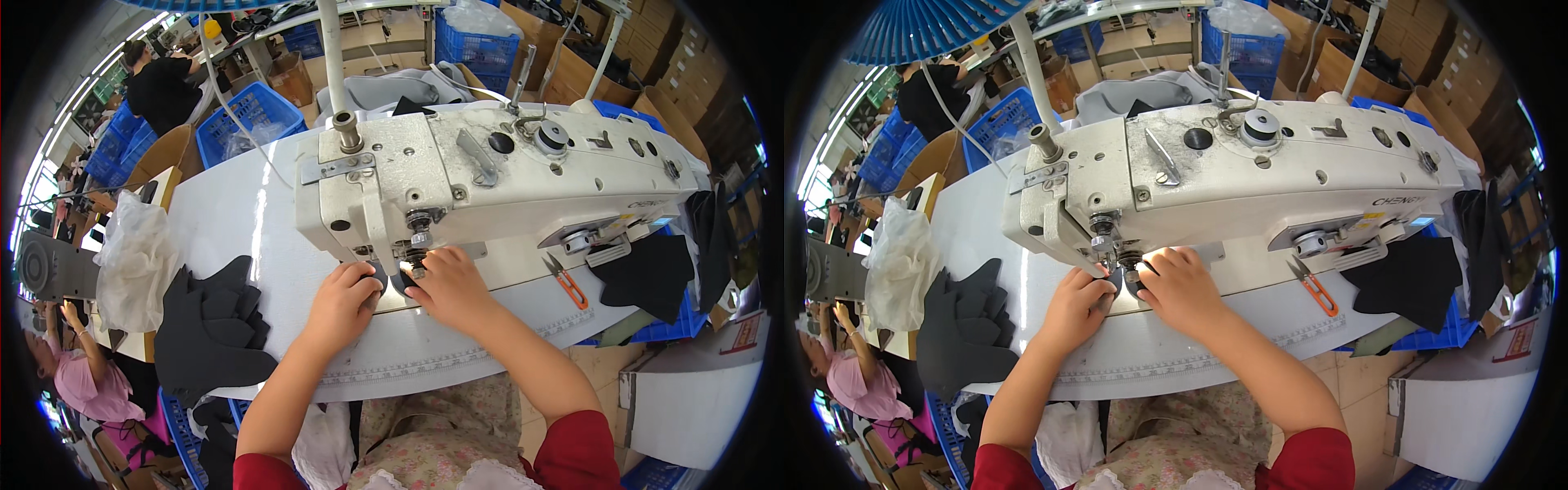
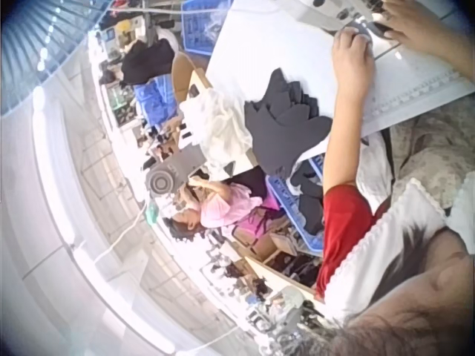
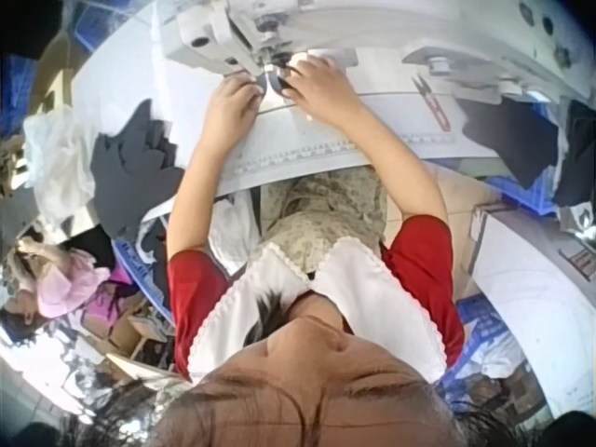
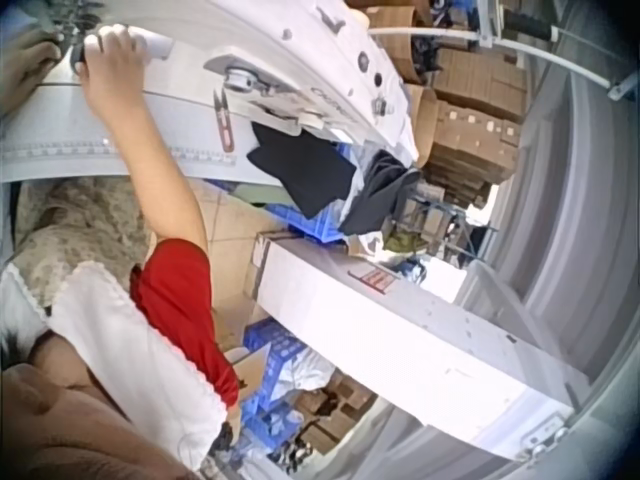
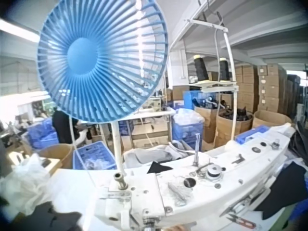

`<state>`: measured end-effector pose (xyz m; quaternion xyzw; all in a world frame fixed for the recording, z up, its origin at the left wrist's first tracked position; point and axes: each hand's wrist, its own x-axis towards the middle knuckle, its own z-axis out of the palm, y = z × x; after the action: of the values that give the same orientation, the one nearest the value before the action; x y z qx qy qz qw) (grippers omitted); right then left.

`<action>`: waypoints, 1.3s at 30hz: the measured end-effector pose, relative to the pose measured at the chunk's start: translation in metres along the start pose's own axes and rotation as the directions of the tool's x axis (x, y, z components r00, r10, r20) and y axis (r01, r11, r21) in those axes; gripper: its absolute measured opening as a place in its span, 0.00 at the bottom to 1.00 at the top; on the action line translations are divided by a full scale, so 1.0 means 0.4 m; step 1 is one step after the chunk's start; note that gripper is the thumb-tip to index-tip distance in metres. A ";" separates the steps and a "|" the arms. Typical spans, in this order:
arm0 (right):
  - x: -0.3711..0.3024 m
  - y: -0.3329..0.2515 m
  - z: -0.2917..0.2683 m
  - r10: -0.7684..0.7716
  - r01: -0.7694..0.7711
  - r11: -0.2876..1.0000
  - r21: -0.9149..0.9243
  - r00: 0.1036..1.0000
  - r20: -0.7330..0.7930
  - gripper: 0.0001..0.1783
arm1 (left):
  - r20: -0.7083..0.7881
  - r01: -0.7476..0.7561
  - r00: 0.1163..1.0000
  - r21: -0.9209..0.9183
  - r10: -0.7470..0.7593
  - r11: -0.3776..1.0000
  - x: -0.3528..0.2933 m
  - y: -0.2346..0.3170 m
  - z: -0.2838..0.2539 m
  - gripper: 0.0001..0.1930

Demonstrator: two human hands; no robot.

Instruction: The person sews fabric pieces together using a sewing machine and trims the threads with snips.

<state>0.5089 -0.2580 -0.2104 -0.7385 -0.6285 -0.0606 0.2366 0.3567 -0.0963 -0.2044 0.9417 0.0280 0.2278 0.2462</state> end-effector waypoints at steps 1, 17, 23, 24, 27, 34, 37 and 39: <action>0.002 0.001 0.000 0.011 -0.010 1.000 -0.016 1.000 0.015 0.13 | -0.001 0.001 1.000 0.001 -0.001 1.000 0.000 0.001 0.000 0.07; 0.011 0.016 0.030 0.003 -0.005 0.999 -0.045 0.999 -0.037 0.06 | 0.046 0.000 0.999 0.115 -0.005 0.993 -0.006 -0.029 0.002 0.10; -0.003 0.029 0.019 -0.119 0.120 0.993 0.004 0.989 -0.086 0.06 | 0.040 -0.056 0.998 0.129 0.051 0.990 -0.007 -0.017 -0.006 0.12; -0.005 0.028 0.021 -0.118 0.120 0.993 0.015 0.989 -0.090 0.07 | 0.050 -0.055 0.998 0.136 0.048 0.989 -0.006 -0.014 -0.010 0.12; -0.006 0.026 0.027 -0.120 0.123 0.992 0.024 0.988 -0.101 0.08 | 0.031 -0.067 0.997 0.095 0.064 0.993 -0.006 -0.020 0.000 0.17; 0.003 0.013 0.024 -0.089 0.090 0.996 0.006 0.995 -0.054 0.08 | 0.044 -0.061 0.998 0.176 0.054 0.982 0.002 -0.011 0.006 0.16; 0.002 0.011 0.033 -0.081 0.081 0.997 0.001 0.994 -0.068 0.08 | 0.055 -0.048 0.998 0.188 0.038 0.981 0.002 -0.009 0.014 0.17; 0.004 0.007 0.036 -0.080 0.080 0.997 -0.005 0.994 -0.073 0.07 | 0.053 -0.045 0.998 0.210 0.035 0.977 0.001 -0.010 0.021 0.17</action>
<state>0.5090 -0.2506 -0.2235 -0.7102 -0.6486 -0.0974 0.2560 0.3611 -0.0962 -0.2125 0.9682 0.0269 0.2051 0.1409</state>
